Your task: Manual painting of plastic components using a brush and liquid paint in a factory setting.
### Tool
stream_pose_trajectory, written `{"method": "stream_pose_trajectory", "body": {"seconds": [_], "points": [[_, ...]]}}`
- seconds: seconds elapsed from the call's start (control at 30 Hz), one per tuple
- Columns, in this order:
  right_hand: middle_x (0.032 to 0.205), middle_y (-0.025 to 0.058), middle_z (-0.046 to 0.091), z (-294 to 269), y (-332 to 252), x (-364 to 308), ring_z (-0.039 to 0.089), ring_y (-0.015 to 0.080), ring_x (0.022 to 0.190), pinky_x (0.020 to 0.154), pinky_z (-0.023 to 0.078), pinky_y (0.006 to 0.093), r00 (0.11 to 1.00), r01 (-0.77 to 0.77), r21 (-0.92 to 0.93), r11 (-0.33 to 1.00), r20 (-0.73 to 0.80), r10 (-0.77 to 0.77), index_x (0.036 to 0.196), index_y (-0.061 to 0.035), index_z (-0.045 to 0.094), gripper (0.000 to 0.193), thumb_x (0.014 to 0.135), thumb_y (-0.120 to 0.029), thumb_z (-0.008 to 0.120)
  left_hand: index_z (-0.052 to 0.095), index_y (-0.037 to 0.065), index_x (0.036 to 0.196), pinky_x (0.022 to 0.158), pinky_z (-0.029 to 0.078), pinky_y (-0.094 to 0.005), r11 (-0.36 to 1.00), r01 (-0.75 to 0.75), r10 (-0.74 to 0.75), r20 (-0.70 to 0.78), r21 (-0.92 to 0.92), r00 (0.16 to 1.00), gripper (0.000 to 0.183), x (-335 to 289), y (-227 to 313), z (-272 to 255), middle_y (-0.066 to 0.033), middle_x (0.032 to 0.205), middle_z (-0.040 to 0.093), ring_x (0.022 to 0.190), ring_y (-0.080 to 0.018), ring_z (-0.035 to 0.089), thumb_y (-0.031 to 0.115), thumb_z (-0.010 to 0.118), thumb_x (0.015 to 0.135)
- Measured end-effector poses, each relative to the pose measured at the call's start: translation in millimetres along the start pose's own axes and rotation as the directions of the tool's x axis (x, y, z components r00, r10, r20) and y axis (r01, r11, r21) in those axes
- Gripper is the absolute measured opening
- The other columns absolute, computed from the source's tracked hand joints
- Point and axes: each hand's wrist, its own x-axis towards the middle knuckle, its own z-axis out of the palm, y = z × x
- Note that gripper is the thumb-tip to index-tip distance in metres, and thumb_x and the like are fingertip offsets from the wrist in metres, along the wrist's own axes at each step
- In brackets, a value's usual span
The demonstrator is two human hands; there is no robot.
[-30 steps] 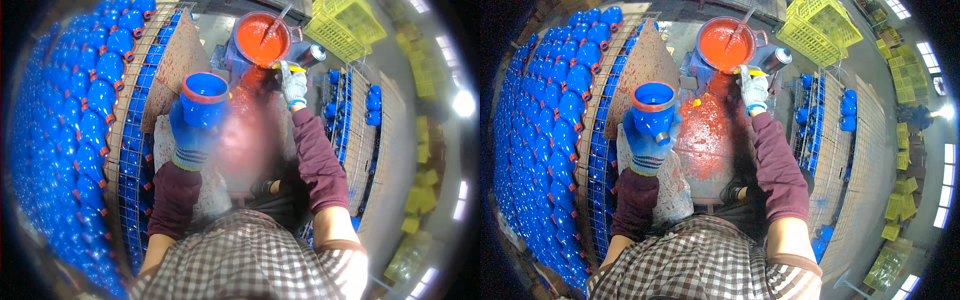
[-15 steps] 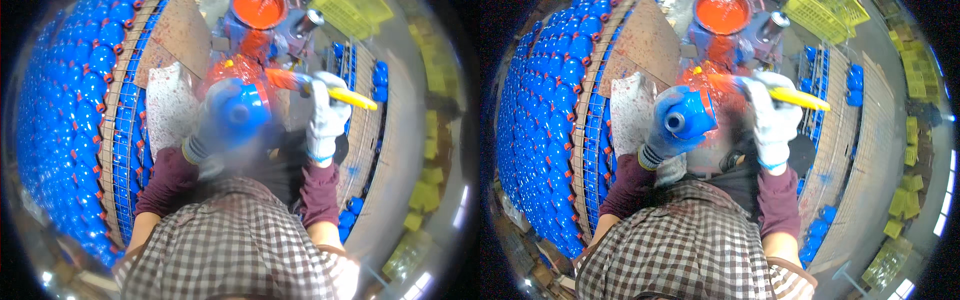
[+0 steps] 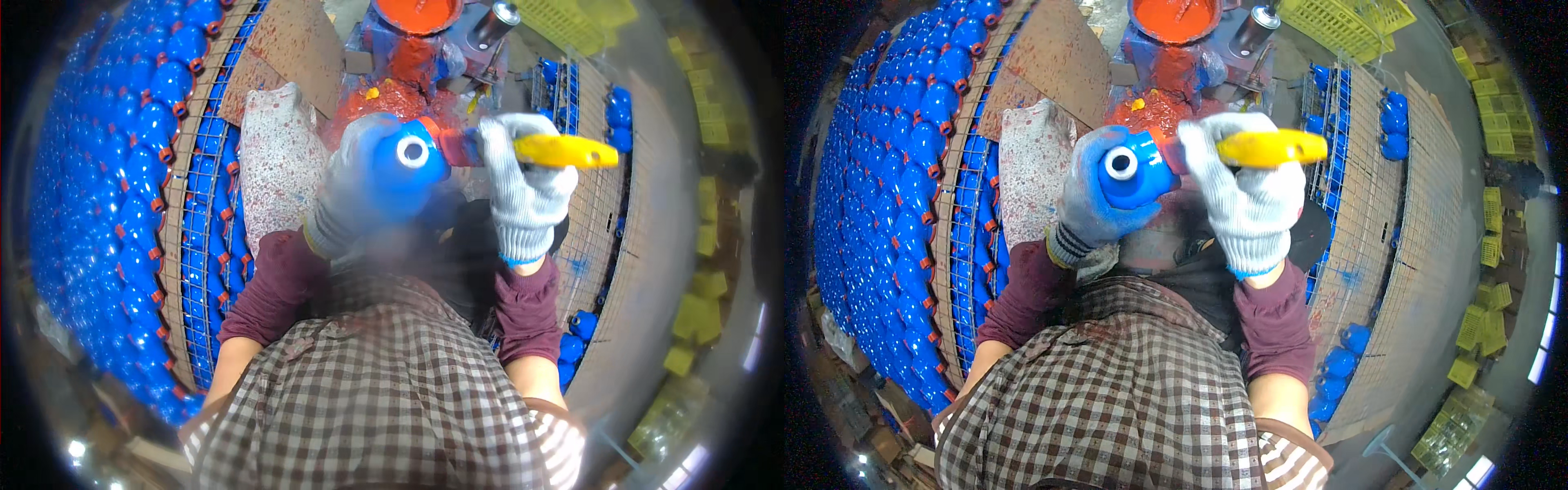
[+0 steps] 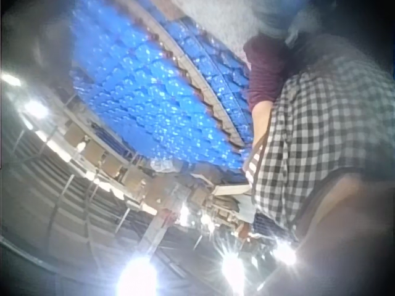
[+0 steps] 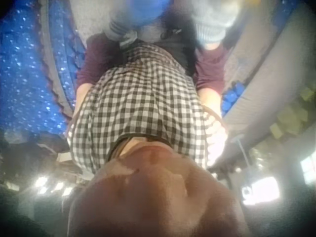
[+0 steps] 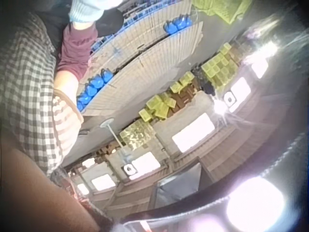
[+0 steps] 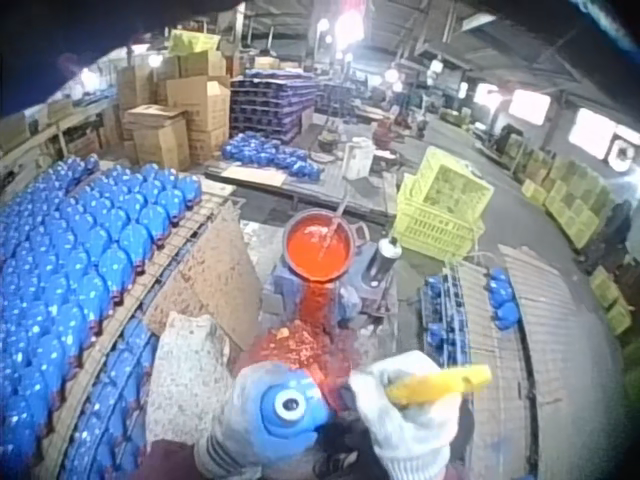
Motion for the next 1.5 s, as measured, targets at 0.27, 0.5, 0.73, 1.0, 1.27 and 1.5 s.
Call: {"method": "stream_pose_trajectory", "body": {"seconds": [0.27, 0.5, 0.73, 1.0, 1.27, 1.5], "points": [[0.074, 0.0069, 0.063, -6, -4, -13, 0.061, 0.0222, 0.068, 0.063, 0.047, 0.0320, 0.869, 0.494, -0.296, 0.817, 0.207, -0.450, 0.081, -0.0067, 0.061, 0.019, 0.069, -0.001, 0.074, 0.044, 0.004, 0.119, 0.074, 0.052, -0.0324, 0.542, 0.431, -0.520, 0.115, -0.721, 0.846, 0.060, 5, 7, 4, -0.0057, 0.102, 0.056, 0.087, -0.0165, 0.059, 0.023, 0.076, 0.072], [0.080, 0.0097, 0.060, -11, 26, -16, 0.058, 0.0231, 0.074, 0.068, 0.046, 0.0338, 0.900, 0.414, 0.109, 0.904, 0.101, -0.425, 0.085, -0.0072, 0.057, 0.018, 0.075, -0.011, 0.071, 0.036, 0.001, 0.132, 0.074, 0.055, -0.0371, -0.194, 0.440, -0.534, 0.471, -0.877, 0.702, 0.067, 6, 10, -2, -0.0192, 0.117, 0.055, 0.098, -0.0289, 0.061, 0.048, 0.053, 0.086], [0.099, 0.0155, 0.060, -13, 68, -17, 0.058, 0.0225, 0.092, 0.084, 0.048, 0.0360, 0.999, 0.037, 0.349, 0.937, 0.010, -0.043, 0.094, -0.0049, 0.051, 0.020, 0.080, -0.013, 0.062, 0.035, 0.002, 0.134, 0.048, 0.055, -0.0326, -0.564, 0.367, -0.471, 0.653, -0.740, 0.592, 0.075, 5, 8, -18, -0.0249, 0.115, 0.056, 0.080, -0.0350, 0.065, 0.061, 0.040, 0.087], [0.094, 0.0112, 0.061, -20, 52, -1, 0.059, 0.0175, 0.078, 0.074, 0.050, 0.0299, 0.996, -0.050, 0.328, 0.943, -0.051, 0.071, 0.097, -0.0033, 0.056, 0.019, 0.087, -0.019, 0.059, 0.043, 0.004, 0.129, 0.062, 0.054, -0.0307, 0.327, 0.620, -0.442, 0.464, -0.714, 0.768, 0.070, 2, -23, -23, -0.0159, 0.110, 0.059, 0.084, -0.0253, 0.063, 0.046, 0.064, 0.077], [0.079, 0.0098, 0.067, 17, 54, 53, 0.066, 0.0198, 0.067, 0.061, 0.050, 0.0296, 0.969, 0.177, -0.257, 0.950, 0.217, -0.121, 0.087, -0.0048, 0.068, 0.023, 0.083, -0.027, 0.070, 0.056, 0.006, 0.111, 0.080, 0.047, -0.0424, 0.932, -0.182, 0.053, 0.380, 0.312, 0.923, 0.062, 14, 8, -31, -0.0143, 0.101, 0.060, 0.089, -0.0332, 0.058, 0.030, 0.079, 0.059], [0.070, 0.0102, 0.063, 23, 46, 50, 0.063, 0.0260, 0.063, 0.057, 0.048, 0.0313, 0.932, 0.256, -0.317, 0.913, 0.330, -0.147, 0.084, -0.0047, 0.067, 0.023, 0.082, -0.028, 0.069, 0.057, 0.006, 0.110, 0.079, 0.048, -0.0428, 0.903, -0.227, 0.086, 0.365, 0.364, 0.927, 0.061, 10, -1, -30, -0.0144, 0.100, 0.060, 0.089, -0.0335, 0.058, 0.029, 0.079, 0.058]]}}
